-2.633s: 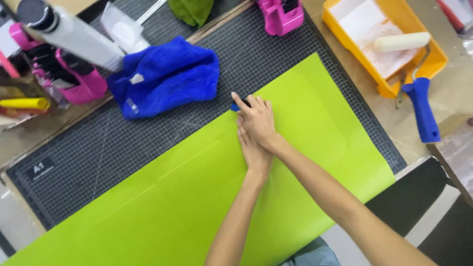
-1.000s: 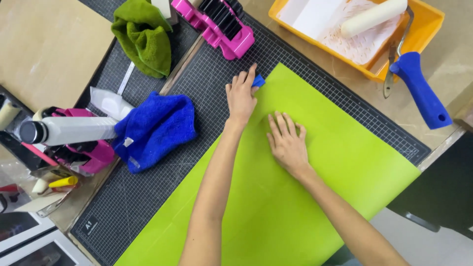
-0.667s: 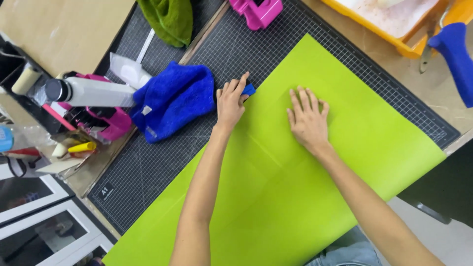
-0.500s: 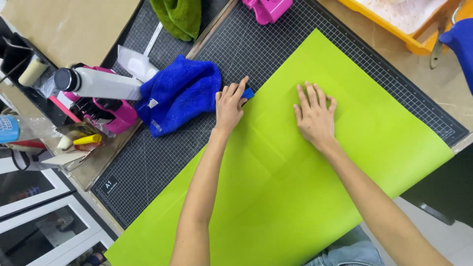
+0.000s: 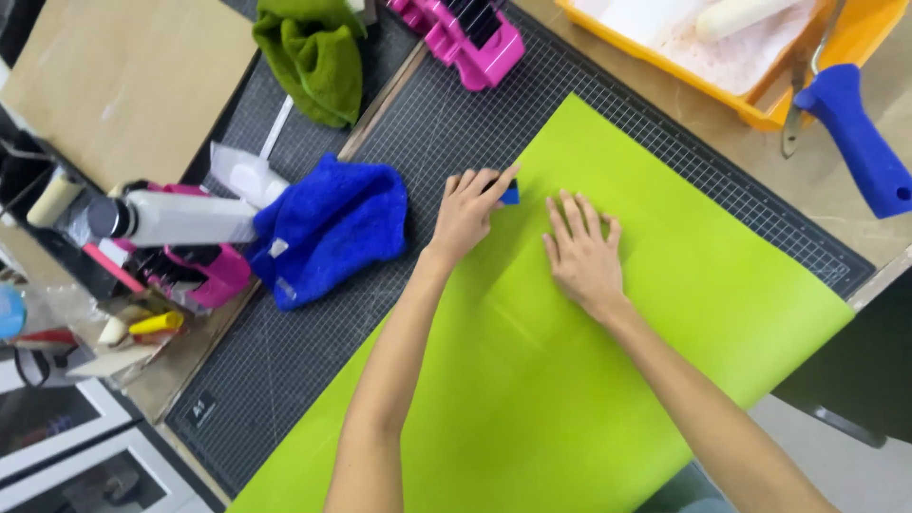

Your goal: Smoothing a large green adhesive sheet onto a surface using a small blue scraper tool to remove air bubbles and ensure even adhesion.

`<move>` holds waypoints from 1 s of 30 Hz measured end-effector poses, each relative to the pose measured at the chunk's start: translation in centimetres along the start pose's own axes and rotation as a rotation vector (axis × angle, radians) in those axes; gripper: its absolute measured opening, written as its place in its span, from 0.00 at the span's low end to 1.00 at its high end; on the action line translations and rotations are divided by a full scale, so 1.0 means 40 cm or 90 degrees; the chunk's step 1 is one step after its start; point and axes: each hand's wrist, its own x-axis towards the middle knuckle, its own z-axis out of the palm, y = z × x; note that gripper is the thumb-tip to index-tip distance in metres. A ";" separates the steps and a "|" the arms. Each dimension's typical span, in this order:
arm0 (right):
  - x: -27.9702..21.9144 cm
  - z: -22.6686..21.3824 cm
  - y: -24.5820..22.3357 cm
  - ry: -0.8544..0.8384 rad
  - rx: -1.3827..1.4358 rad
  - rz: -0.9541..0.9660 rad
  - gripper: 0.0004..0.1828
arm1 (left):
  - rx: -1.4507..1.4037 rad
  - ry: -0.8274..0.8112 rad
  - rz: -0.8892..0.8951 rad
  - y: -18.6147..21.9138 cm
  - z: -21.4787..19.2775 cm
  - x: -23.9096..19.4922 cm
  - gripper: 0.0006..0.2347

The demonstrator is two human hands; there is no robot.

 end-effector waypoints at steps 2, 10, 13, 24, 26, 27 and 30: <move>0.007 0.015 0.008 0.005 -0.007 0.001 0.28 | -0.002 -0.007 0.031 -0.019 0.024 0.114 0.29; 0.002 0.041 0.016 -0.011 -0.006 0.023 0.29 | -0.044 -0.052 0.105 -0.072 0.081 0.350 0.30; -0.001 0.038 0.013 -0.002 -0.006 0.017 0.29 | -0.084 -0.082 0.090 -0.079 0.079 0.371 0.28; 0.007 0.038 0.014 0.012 -0.023 0.007 0.26 | -0.152 -0.151 0.246 -0.030 0.109 0.417 0.24; 0.008 0.029 0.012 0.013 -0.022 0.009 0.26 | -0.156 -0.157 0.244 -0.026 0.119 0.419 0.24; 0.008 0.023 0.011 0.014 -0.020 0.008 0.26 | -0.159 -0.163 0.239 -0.024 0.122 0.418 0.24; 0.008 0.027 0.011 0.021 -0.024 0.007 0.26 | -0.142 -0.166 0.246 -0.029 0.128 0.421 0.24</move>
